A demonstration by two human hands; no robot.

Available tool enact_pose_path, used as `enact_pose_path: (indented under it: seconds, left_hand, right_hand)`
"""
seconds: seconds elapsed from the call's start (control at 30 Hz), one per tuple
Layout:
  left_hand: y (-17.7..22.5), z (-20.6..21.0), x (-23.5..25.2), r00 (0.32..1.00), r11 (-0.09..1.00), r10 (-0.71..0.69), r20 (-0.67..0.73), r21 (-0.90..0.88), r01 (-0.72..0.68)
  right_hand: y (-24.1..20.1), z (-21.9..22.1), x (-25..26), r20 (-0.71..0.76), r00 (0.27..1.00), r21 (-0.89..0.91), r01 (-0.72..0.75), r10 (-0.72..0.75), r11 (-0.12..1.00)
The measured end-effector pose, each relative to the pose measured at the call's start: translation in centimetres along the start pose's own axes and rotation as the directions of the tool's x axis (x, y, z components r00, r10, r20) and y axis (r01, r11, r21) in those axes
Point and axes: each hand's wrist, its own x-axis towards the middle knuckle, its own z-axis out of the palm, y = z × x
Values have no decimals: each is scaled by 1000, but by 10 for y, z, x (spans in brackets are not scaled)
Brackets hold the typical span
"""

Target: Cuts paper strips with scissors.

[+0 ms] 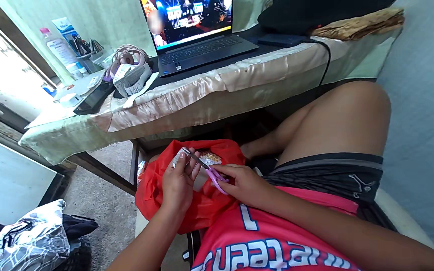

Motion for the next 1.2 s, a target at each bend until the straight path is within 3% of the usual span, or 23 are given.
enact_pose_path:
  seconds: [1.2]
  left_hand:
    - [0, 0, -1, 1000, 999, -28, 7, -21, 29]
  right_hand:
    - [2, -2, 1, -27, 999, -3, 17, -17, 1000]
